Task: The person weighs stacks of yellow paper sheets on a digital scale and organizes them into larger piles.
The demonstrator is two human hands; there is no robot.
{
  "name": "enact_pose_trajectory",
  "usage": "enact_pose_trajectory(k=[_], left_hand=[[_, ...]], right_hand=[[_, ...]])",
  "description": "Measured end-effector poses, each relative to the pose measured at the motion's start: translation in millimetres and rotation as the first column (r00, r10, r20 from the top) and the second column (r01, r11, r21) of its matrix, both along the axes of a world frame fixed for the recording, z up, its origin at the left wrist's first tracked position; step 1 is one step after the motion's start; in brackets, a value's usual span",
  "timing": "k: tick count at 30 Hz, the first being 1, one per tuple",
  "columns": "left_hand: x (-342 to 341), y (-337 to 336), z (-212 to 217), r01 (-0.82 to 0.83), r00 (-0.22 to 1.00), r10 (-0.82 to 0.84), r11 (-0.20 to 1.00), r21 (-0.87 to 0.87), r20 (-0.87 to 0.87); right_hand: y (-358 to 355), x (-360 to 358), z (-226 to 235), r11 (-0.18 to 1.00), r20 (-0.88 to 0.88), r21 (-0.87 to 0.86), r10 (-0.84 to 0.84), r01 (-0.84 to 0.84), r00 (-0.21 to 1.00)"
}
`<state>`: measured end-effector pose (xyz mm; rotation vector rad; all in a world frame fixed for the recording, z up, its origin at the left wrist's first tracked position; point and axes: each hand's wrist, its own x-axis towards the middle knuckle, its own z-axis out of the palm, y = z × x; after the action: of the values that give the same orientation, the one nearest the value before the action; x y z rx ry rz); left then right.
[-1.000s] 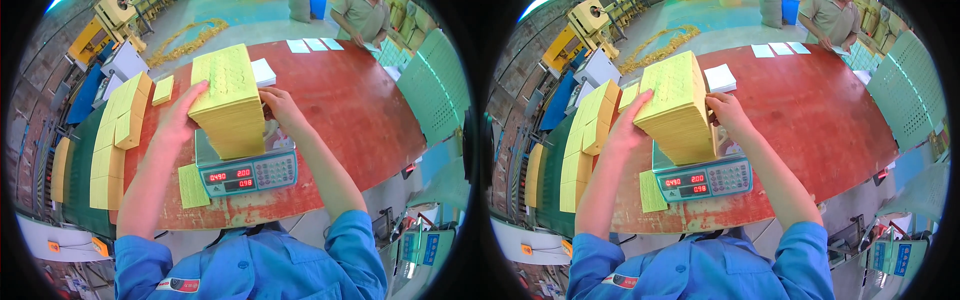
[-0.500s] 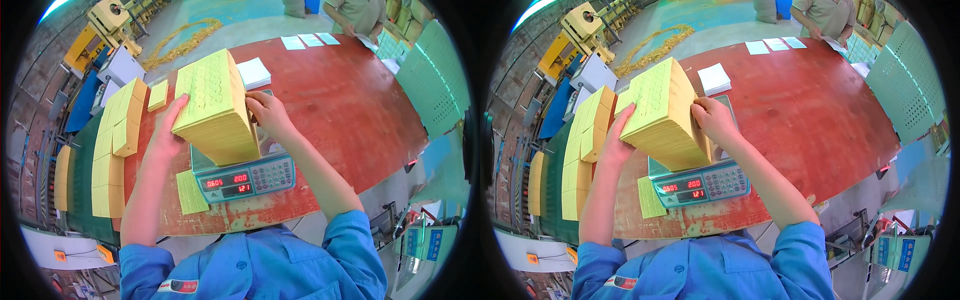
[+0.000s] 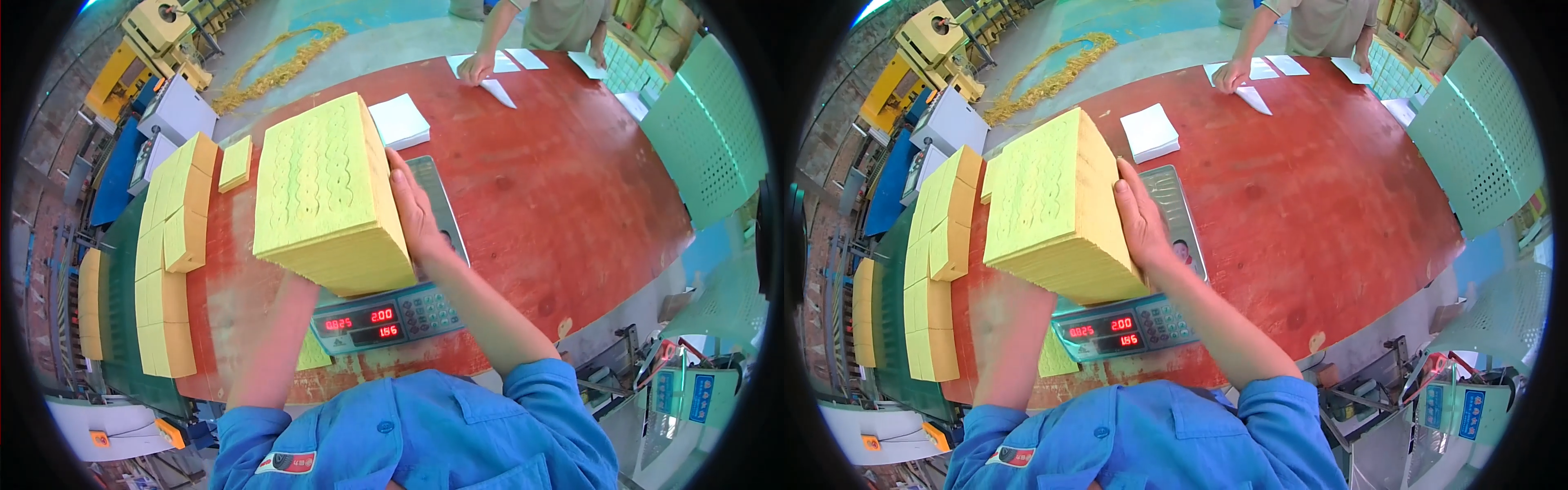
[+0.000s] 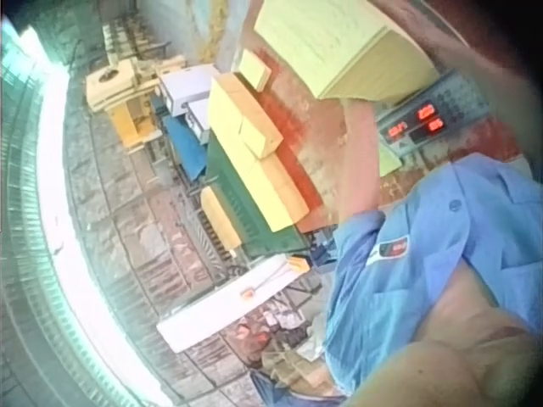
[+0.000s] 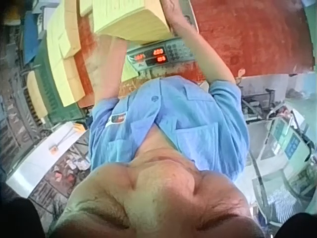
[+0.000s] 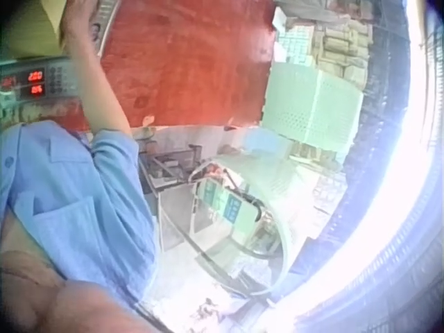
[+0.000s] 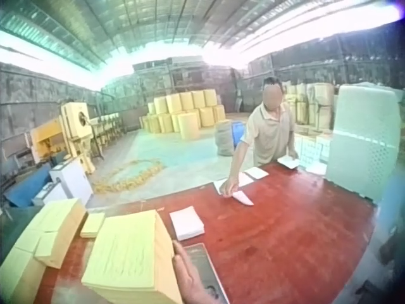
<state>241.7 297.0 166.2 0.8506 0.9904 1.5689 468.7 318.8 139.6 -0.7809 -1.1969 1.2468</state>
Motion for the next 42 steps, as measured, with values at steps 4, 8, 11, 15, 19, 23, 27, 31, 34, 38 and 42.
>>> enact_pose_trajectory(k=[4,8,11,15,19,23,27,31,34,38,42], left_hand=[[3,22,-12,-0.029,0.999,0.029,1.0,-0.001,0.032],[6,26,-19,-0.08,0.995,0.08,0.997,-0.001,0.059],[10,14,-22,-0.13,0.989,0.13,0.991,-0.003,0.068],[-2,-27,-34,-0.216,0.974,0.219,0.975,-0.055,0.059],[-52,-96,-35,-0.253,0.966,0.256,0.964,-0.083,0.028],[-124,-191,-72,-0.61,0.559,0.447,0.792,0.019,-0.698],[-210,-292,-119,-0.66,-0.013,0.011,0.751,0.017,-1.0],[-243,-337,-163,-0.674,-0.114,-0.088,0.739,0.012,-0.99],[-252,-350,-177,-0.639,-0.307,-0.229,0.769,0.021,-0.924],[-239,-345,-172,-0.566,-0.35,-0.159,0.821,0.073,-0.923],[-243,-346,-170,-0.563,-0.299,-0.104,0.822,0.087,-0.949]], right_hand=[[18,1,-1,0.993,-0.052,-0.004,0.118,-0.118,0.992],[26,2,5,0.979,-0.057,-0.016,0.203,-0.204,0.978],[26,8,5,0.983,-0.032,0.02,0.185,-0.184,0.982],[18,32,4,0.999,0.091,-0.03,0.024,-0.022,0.996],[-6,106,-8,0.98,0.041,-0.086,-0.175,0.178,0.984],[-50,187,-61,0.927,0.376,-0.104,-0.298,0.359,0.878],[-115,224,-79,0.899,0.807,0.244,-0.396,0.363,0.439],[-163,238,-107,0.874,0.877,0.373,-0.442,0.31,0.189],[-183,223,-116,0.878,0.91,0.414,-0.408,0.24,-0.077],[-189,214,-112,0.868,0.895,0.44,-0.4,0.232,-0.199],[-191,210,-113,0.857,0.89,0.451,-0.41,0.25,-0.199]])
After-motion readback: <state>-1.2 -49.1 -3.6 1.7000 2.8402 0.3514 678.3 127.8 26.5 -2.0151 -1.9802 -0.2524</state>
